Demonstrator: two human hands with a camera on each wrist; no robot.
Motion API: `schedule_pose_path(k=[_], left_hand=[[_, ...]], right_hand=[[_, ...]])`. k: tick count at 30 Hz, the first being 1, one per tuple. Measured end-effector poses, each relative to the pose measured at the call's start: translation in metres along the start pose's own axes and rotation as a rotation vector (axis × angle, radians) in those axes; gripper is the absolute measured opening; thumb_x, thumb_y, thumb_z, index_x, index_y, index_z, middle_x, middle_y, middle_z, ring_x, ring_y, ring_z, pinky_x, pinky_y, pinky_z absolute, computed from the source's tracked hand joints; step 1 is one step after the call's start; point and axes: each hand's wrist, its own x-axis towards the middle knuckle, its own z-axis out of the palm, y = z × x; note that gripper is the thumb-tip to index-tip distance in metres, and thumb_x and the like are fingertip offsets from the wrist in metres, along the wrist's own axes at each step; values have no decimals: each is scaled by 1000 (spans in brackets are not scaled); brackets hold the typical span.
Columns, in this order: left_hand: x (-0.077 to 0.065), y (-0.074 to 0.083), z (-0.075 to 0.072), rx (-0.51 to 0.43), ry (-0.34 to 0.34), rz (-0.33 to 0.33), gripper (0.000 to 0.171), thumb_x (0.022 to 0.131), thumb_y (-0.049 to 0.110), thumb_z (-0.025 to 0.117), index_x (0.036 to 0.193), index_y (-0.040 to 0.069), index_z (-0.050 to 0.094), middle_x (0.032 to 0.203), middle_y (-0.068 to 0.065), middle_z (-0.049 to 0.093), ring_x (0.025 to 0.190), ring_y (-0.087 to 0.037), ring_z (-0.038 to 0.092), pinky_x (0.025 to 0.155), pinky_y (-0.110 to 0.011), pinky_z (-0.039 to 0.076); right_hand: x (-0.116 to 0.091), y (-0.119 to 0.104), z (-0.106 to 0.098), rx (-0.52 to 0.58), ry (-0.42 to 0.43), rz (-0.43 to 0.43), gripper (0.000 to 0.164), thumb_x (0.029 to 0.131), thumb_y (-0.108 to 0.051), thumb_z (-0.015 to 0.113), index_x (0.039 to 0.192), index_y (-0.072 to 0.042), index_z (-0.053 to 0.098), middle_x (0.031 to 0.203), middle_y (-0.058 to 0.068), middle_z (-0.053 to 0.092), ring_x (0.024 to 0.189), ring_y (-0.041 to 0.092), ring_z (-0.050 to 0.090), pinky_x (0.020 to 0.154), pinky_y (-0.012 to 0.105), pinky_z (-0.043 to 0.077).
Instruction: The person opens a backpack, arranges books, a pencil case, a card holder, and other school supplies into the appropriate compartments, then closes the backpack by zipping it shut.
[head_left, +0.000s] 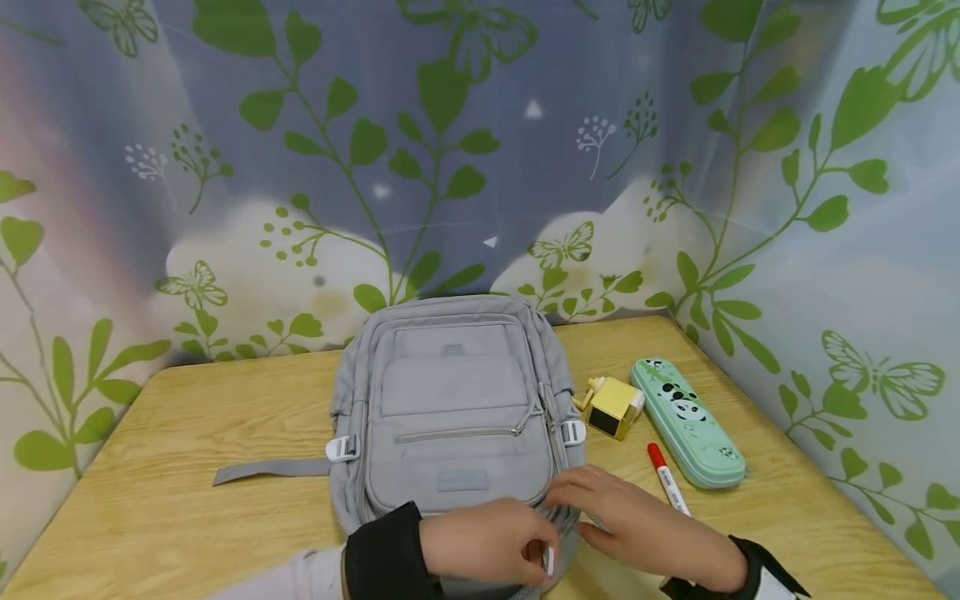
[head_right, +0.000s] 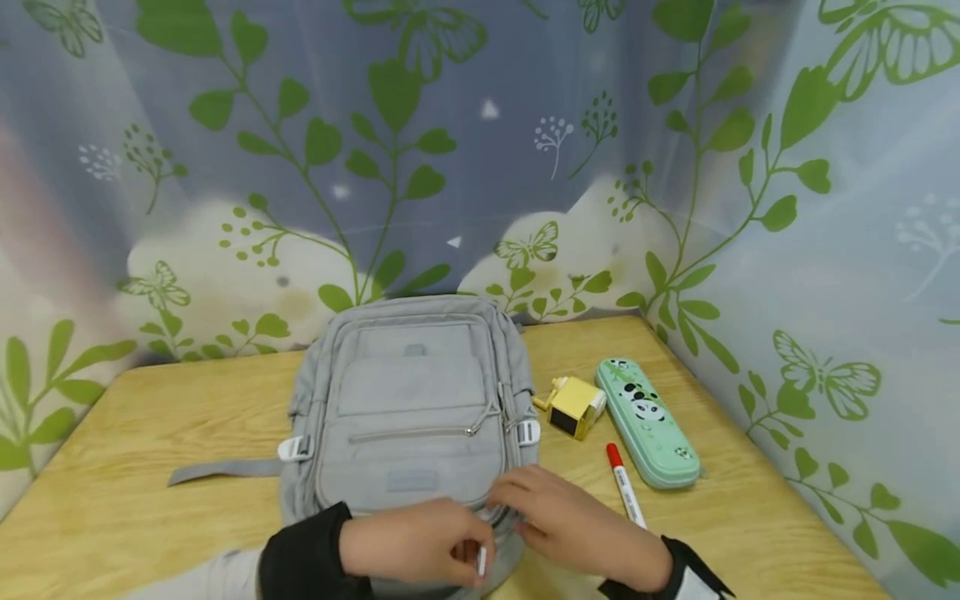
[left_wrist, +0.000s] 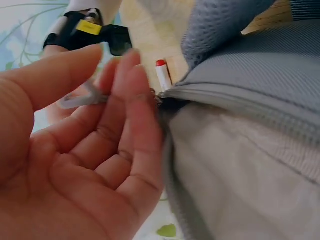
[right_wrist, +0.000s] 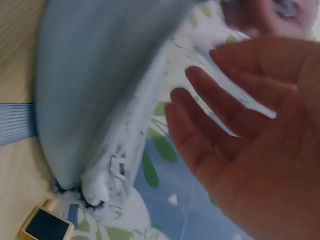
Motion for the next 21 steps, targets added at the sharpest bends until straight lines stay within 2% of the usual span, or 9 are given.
schedule_pose_path(k=[2, 5, 8, 11, 12, 14, 17, 19, 21], left_hand=[[-4, 1, 0, 42, -6, 12, 11, 86, 13, 58, 96, 10, 63, 76, 10, 56, 64, 5, 49, 62, -11, 45], [-8, 3, 2, 82, 12, 3, 14, 86, 14, 59, 98, 9, 65, 77, 10, 58, 62, 5, 48, 61, -10, 44], [-11, 4, 5, 178, 97, -7, 13, 88, 13, 56, 94, 11, 67, 78, 10, 61, 61, 6, 48, 61, -8, 42], [-14, 4, 9, 256, 189, -37, 14, 88, 7, 54, 93, 12, 67, 74, 9, 61, 59, 5, 47, 59, -6, 40], [-16, 4, 11, 267, 210, -69, 14, 88, 7, 54, 97, 13, 64, 70, 9, 59, 57, 3, 46, 56, -7, 39], [-22, 4, 14, 228, 230, -148, 21, 88, 6, 54, 108, 13, 56, 64, 9, 54, 52, 1, 44, 50, -11, 37], [-34, 4, 15, 195, 258, -258, 24, 88, 6, 53, 110, 15, 52, 57, 9, 46, 48, -3, 40, 46, -15, 36], [-45, 3, 13, 175, 275, -300, 21, 87, 5, 52, 105, 14, 58, 62, 10, 52, 50, -3, 41, 49, -15, 38], [-56, 0, 10, 174, 293, -309, 20, 85, 3, 53, 96, 15, 65, 69, 11, 57, 54, 0, 44, 54, -14, 41]], right_hand=[[2, 5, 7, -62, -41, -79, 45, 74, -6, 71, 114, -17, 53, 116, -4, 48, 104, 10, 47, 83, 24, 45], [6, 7, 17, -135, -70, -126, 46, 69, -17, 76, 110, -19, 53, 110, -5, 47, 96, 8, 45, 81, 20, 42], [10, 8, 24, -262, -49, -127, 36, 66, -22, 77, 95, -21, 56, 93, -10, 46, 82, 4, 42, 72, 17, 39], [13, 8, 26, -340, -44, -109, 25, 66, -22, 76, 81, -22, 56, 78, -13, 41, 71, 1, 37, 64, 14, 34], [14, 8, 26, -354, -47, -106, 23, 66, -21, 76, 78, -22, 56, 75, -14, 40, 70, 1, 37, 62, 14, 33], [15, 7, 27, -352, -67, -91, 21, 66, -20, 75, 74, -22, 55, 72, -14, 40, 68, 1, 38, 61, 13, 33], [16, 6, 27, -328, -102, -67, 21, 67, -18, 75, 72, -21, 55, 72, -15, 43, 69, 0, 41, 61, 12, 35], [16, 5, 27, -305, -129, -51, 21, 67, -17, 74, 71, -21, 54, 72, -15, 44, 69, 0, 42, 61, 12, 36], [17, 5, 27, -281, -146, -37, 21, 68, -16, 74, 71, -21, 54, 72, -15, 45, 69, 0, 43, 61, 12, 36]])
